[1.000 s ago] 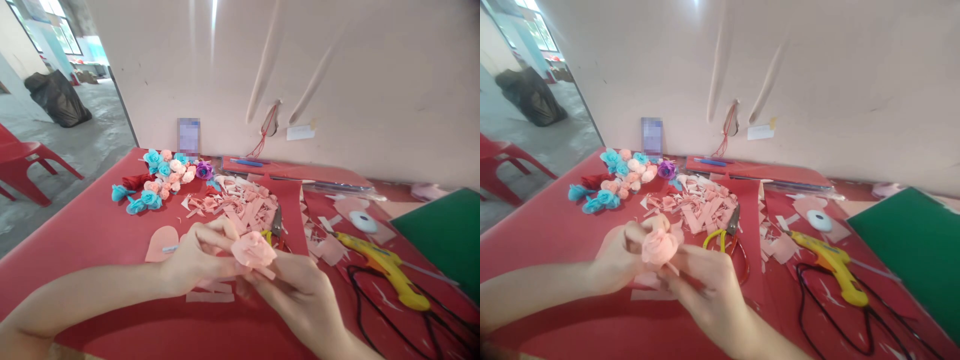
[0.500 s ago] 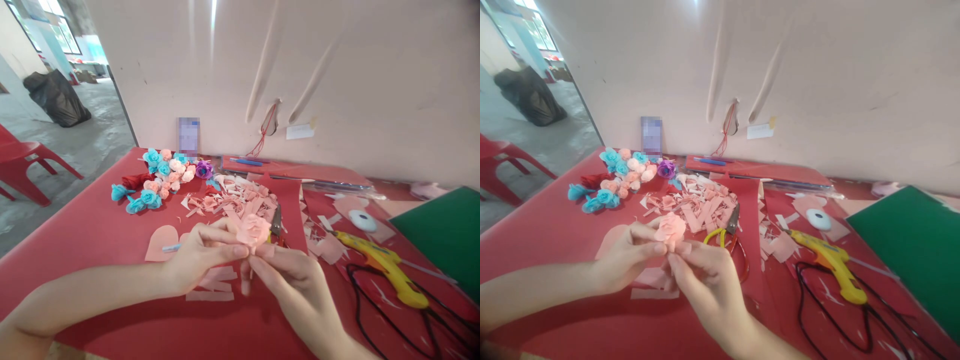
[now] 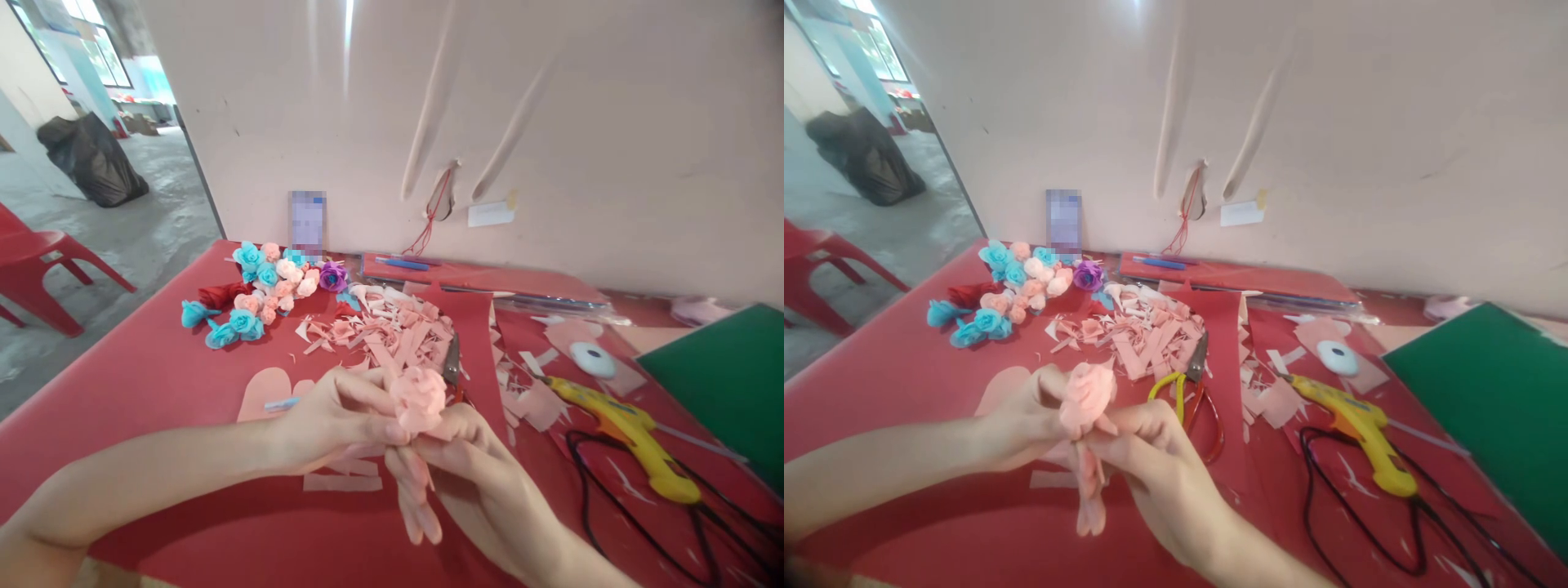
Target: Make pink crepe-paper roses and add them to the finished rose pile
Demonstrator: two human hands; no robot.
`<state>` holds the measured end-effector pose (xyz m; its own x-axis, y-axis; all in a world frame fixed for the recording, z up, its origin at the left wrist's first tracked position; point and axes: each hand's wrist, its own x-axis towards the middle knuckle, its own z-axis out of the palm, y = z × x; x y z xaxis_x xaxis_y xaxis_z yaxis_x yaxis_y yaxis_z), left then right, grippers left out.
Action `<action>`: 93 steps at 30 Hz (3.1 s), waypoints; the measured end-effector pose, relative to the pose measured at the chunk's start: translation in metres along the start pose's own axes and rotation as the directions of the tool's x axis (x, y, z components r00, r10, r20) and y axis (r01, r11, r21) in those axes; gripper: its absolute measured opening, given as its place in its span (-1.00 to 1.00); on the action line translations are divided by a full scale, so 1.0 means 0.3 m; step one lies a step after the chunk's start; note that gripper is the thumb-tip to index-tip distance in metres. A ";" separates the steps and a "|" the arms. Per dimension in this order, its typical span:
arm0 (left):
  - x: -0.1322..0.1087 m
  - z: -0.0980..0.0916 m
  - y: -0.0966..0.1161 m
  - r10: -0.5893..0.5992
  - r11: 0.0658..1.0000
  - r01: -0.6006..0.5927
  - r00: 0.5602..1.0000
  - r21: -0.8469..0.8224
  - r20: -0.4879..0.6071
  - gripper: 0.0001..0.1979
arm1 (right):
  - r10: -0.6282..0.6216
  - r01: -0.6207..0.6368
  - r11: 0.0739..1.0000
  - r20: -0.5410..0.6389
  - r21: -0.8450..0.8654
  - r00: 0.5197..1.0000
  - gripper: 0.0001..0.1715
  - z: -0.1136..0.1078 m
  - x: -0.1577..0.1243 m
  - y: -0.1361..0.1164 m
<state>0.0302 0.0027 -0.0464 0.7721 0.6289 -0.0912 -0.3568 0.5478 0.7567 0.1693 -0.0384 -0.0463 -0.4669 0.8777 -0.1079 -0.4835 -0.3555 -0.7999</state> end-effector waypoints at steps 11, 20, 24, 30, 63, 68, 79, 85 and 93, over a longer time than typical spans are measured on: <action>-0.006 -0.008 -0.006 0.117 0.991 -0.110 0.989 -0.075 0.089 -0.85 | -0.075 0.070 0.986 -0.027 -0.152 0.997 -0.70 -0.001 -0.019 0.011; -0.007 -0.016 -0.019 0.202 0.979 -0.199 0.978 0.052 -0.046 -0.89 | -0.363 0.256 0.689 -0.016 -0.678 0.932 -0.61 0.016 -0.016 -0.025; -0.002 -0.018 -0.020 0.213 0.974 -0.207 0.975 0.091 -0.057 -0.89 | -0.423 0.233 0.494 0.003 -0.838 0.906 -0.57 0.015 -0.018 -0.037; -0.009 -0.009 -0.006 0.249 0.961 -0.248 0.969 0.121 0.011 -0.90 | -0.430 0.251 0.439 0.044 -0.863 0.902 -0.59 0.022 -0.025 -0.048; -0.008 -0.016 0.024 0.548 0.613 -0.391 0.836 0.687 -0.013 -0.89 | -0.545 0.210 0.329 -0.004 -0.921 0.839 -0.58 0.032 -0.014 -0.047; -0.007 -0.022 0.014 0.574 0.609 -0.436 0.819 0.663 0.012 -0.85 | -0.613 0.200 0.264 -0.005 -0.944 0.790 -0.63 0.030 -0.014 -0.034; 0.005 -0.015 0.020 0.478 0.802 -0.349 0.862 0.485 -0.169 -0.86 | -0.791 0.277 0.118 0.078 -0.954 0.607 -0.89 0.029 -0.018 -0.012; 0.006 -0.010 0.011 0.415 0.846 -0.308 0.893 0.436 -0.174 -0.86 | -0.820 0.234 -0.113 0.224 -0.966 0.526 -0.86 0.016 -0.016 -0.007; 0.010 -0.008 0.003 0.321 0.919 -0.260 0.930 0.298 -0.181 -0.77 | -0.800 0.250 -0.310 0.394 -0.917 0.453 -0.82 -0.003 -0.011 -0.004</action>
<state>0.0309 0.0062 -0.0475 0.5079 0.8604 0.0411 -0.3715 0.1757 0.9117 0.1721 -0.0406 -0.0455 -0.1168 0.5552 0.8235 0.7123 0.6246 -0.3201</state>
